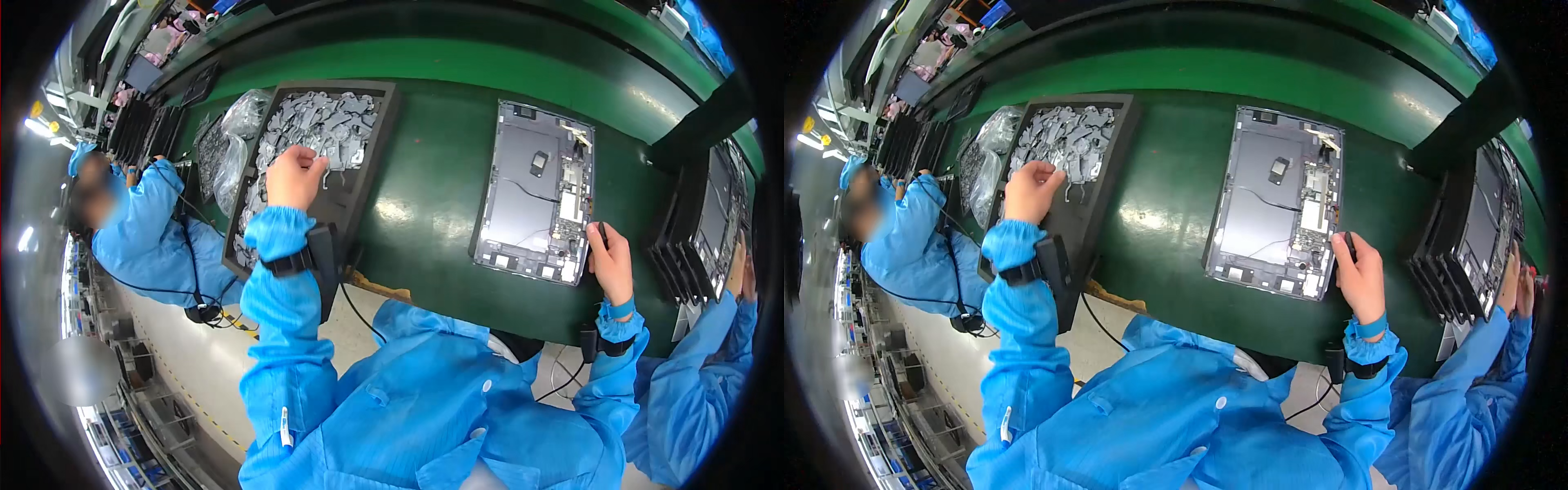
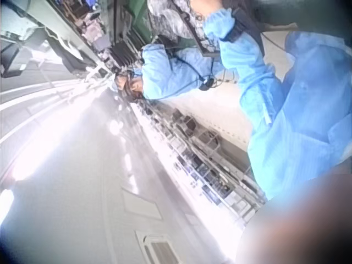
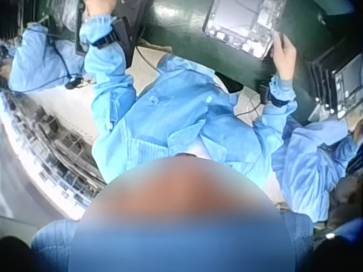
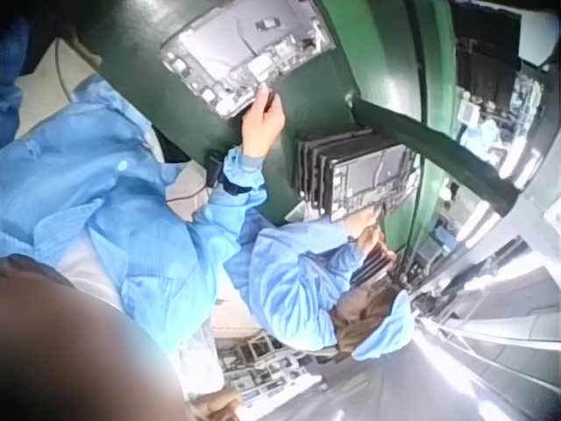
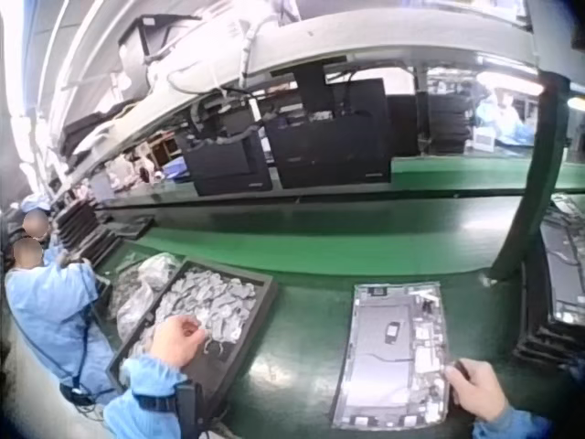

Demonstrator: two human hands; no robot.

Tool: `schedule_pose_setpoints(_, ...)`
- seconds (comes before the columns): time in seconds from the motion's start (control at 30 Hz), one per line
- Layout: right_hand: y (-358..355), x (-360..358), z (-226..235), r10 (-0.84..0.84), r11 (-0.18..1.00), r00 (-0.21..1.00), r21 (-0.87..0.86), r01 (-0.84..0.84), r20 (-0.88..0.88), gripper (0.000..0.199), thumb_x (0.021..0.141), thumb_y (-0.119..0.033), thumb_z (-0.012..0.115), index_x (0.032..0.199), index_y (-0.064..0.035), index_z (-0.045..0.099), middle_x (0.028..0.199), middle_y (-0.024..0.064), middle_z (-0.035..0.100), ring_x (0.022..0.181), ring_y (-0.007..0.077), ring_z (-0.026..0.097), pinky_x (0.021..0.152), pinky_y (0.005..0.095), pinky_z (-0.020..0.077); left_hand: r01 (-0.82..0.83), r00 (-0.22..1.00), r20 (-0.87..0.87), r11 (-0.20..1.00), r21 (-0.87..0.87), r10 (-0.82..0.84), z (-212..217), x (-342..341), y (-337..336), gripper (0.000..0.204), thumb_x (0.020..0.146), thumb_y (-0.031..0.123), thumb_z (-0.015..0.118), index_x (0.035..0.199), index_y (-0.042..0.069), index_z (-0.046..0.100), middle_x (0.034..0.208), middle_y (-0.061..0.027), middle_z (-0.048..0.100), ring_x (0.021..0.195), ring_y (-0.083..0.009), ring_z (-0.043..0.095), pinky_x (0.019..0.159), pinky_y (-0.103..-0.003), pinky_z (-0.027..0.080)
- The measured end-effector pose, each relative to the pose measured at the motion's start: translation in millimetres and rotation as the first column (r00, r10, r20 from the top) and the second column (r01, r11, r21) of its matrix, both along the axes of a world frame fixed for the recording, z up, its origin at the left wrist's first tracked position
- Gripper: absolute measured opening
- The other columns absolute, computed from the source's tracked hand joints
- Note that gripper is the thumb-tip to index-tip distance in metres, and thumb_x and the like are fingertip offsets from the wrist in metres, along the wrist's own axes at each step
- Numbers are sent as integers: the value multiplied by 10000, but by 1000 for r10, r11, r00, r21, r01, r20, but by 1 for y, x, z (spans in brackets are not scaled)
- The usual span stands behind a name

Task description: Assembling internal components of an electronic device on a factory assembly line.

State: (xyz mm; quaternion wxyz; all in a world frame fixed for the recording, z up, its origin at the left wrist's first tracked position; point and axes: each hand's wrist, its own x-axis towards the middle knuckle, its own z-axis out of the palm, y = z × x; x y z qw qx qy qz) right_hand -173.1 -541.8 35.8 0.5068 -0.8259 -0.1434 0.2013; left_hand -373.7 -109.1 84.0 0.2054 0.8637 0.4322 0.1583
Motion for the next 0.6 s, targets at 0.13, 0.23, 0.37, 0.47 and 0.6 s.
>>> schedule_pose_setpoints(0.13, 1, 2, -1, -7, 999, 1000, 39, 8, -22, 290, 971, -246, 577, 917, 34, 630, 560, -19, 479, 467, 51, 437, 434, 242, 333, 56, 976, -216, 990, 132, -26, -31, 27, 26, 475, 704, 363, 826, 953, 13, 624, 835, -137, 701, 804, -268, 683, 748, -363, 534)
schedule_pose_setpoints(0.23, -1, 4, -3, -8, 1000, 1000, 21, 8, -18, 289, 965, -246, 586, 921, 36, 632, 557, -19, 485, 462, 53, 444, 430, 242, 336, 72, 973, -227, 990, 123, -43, -38, 29, 35, 501, 676, 318, 842, 993, 21, 592, 810, -124, 692, 788, -284, 678, 743, -380, 530)
schedule_pose_setpoints(0.37, -3, 1, 3, -18, 1000, 997, 15, 19, -71, 280, 966, -236, 583, 927, 37, 631, 613, 1, 542, 477, 54, 460, 434, 243, 340, 30, 998, -58, 999, -45, -32, -20, 16, 27, 458, 731, 212, 811, 1068, -14, 599, 860, -134, 693, 732, -252, 682, 707, -347, 537)
schedule_pose_setpoints(0.47, -15, -4, 4, -105, 994, 988, -16, 107, 112, 248, 965, -205, 576, 933, 35, 632, 679, 23, 589, 558, 57, 505, 496, 236, 382, 176, 917, 397, 915, -363, -19, 26, 3, -15, 315, 828, 109, 740, 1082, -19, 606, 853, -64, 679, 734, -116, 636, 678, -251, 505)
schedule_pose_setpoints(0.6, 42, -73, 70, 157, 983, 987, 90, -159, 24, 185, 900, -36, 586, 1058, 16, 667, 895, 115, 717, 857, 165, 680, 734, 265, 528, 313, 758, 652, 872, -376, 9, 56, -10, -66, 187, 882, 34, 676, 1052, -14, 613, 900, -18, 657, 781, -46, 577, 700, -196, 463)
